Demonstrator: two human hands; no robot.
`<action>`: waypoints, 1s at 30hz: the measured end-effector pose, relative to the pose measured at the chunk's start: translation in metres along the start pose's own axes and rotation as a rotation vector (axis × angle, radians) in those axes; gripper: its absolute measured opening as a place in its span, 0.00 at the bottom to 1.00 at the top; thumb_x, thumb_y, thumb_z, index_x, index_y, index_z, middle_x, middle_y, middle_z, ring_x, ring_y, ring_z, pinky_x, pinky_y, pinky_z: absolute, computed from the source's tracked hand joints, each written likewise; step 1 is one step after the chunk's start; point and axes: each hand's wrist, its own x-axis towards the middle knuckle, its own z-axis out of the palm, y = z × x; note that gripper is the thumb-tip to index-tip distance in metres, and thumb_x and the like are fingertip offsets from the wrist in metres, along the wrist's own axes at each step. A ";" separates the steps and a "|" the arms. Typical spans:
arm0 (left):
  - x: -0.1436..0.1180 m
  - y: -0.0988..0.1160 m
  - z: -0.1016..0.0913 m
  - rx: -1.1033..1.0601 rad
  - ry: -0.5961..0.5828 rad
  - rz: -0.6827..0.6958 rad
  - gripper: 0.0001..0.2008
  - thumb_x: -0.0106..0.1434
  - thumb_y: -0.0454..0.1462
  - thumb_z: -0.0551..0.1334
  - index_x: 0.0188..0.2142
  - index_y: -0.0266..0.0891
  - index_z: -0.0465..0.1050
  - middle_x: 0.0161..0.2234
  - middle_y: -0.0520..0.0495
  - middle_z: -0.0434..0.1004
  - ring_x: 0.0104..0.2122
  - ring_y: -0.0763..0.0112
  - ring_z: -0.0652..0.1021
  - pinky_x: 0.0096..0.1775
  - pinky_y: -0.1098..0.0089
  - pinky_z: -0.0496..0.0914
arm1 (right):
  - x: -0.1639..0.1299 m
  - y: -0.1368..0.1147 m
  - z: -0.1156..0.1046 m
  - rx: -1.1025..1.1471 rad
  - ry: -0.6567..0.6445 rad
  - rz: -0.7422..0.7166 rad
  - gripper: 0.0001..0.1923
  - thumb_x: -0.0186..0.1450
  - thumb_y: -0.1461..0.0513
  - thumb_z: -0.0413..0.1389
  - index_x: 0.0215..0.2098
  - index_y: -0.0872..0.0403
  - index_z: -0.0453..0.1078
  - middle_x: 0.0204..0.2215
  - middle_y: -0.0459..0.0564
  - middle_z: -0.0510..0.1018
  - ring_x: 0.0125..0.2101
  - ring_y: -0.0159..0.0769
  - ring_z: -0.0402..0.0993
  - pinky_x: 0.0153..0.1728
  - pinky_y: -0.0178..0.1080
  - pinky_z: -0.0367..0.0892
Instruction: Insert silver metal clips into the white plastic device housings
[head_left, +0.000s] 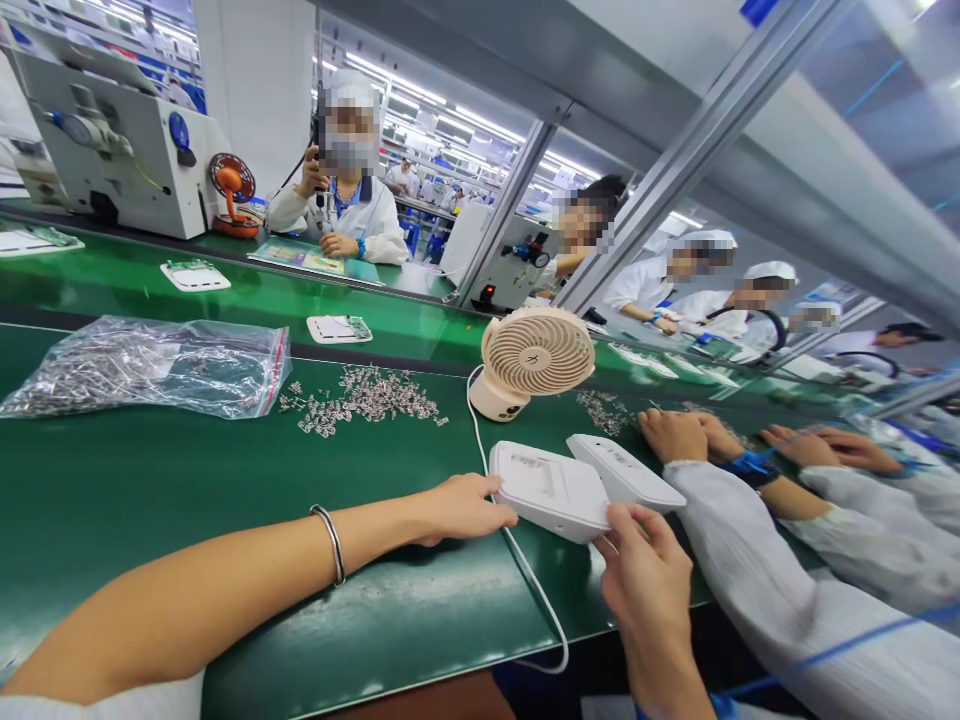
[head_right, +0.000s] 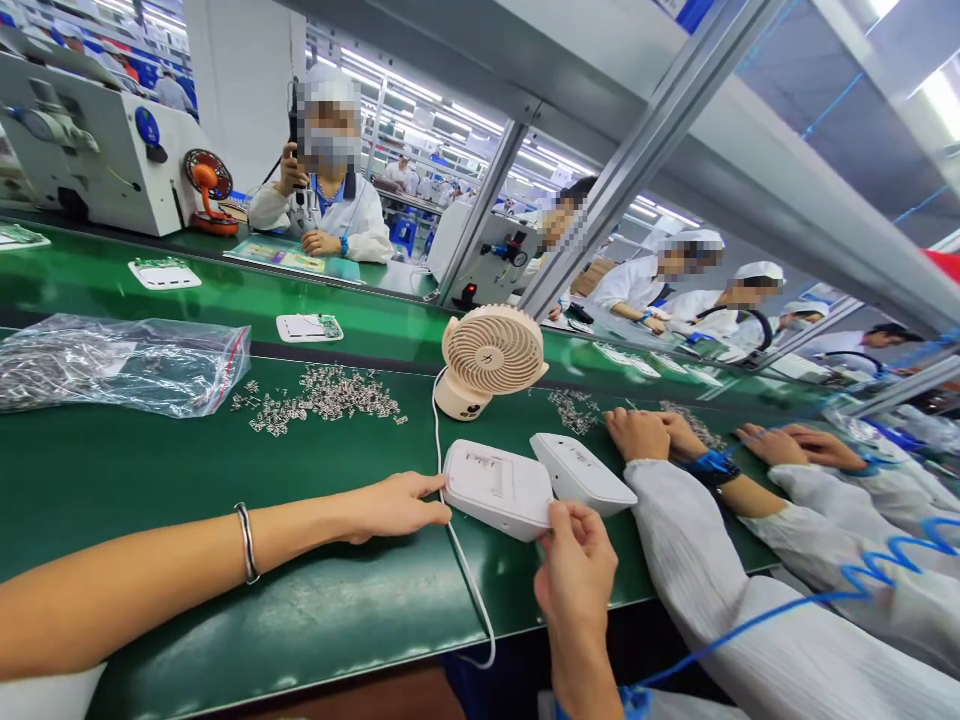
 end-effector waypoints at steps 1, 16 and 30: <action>-0.002 -0.002 0.003 -0.001 -0.010 0.002 0.21 0.46 0.38 0.61 0.43 0.41 0.74 0.41 0.45 0.76 0.37 0.64 0.74 0.35 0.71 0.66 | -0.003 -0.002 0.003 0.022 0.016 -0.027 0.17 0.41 0.56 0.60 0.24 0.54 0.62 0.21 0.42 0.68 0.22 0.29 0.63 0.22 0.33 0.57; -0.106 0.025 0.043 0.245 -0.136 -0.272 0.44 0.53 0.39 0.57 0.63 0.26 0.36 0.63 0.26 0.31 0.60 0.44 0.54 0.57 0.54 0.55 | -0.043 -0.016 0.060 0.096 -0.689 0.038 0.13 0.51 0.55 0.61 0.25 0.54 0.64 0.25 0.45 0.72 0.28 0.29 0.66 0.29 0.32 0.60; -0.050 0.017 -0.041 1.311 0.008 0.311 0.16 0.59 0.32 0.54 0.46 0.35 0.68 0.47 0.36 0.69 0.48 0.52 0.67 0.41 0.58 0.65 | -0.039 -0.039 0.125 0.128 -0.737 -0.124 0.06 0.50 0.61 0.59 0.23 0.55 0.67 0.19 0.41 0.67 0.22 0.26 0.60 0.25 0.32 0.56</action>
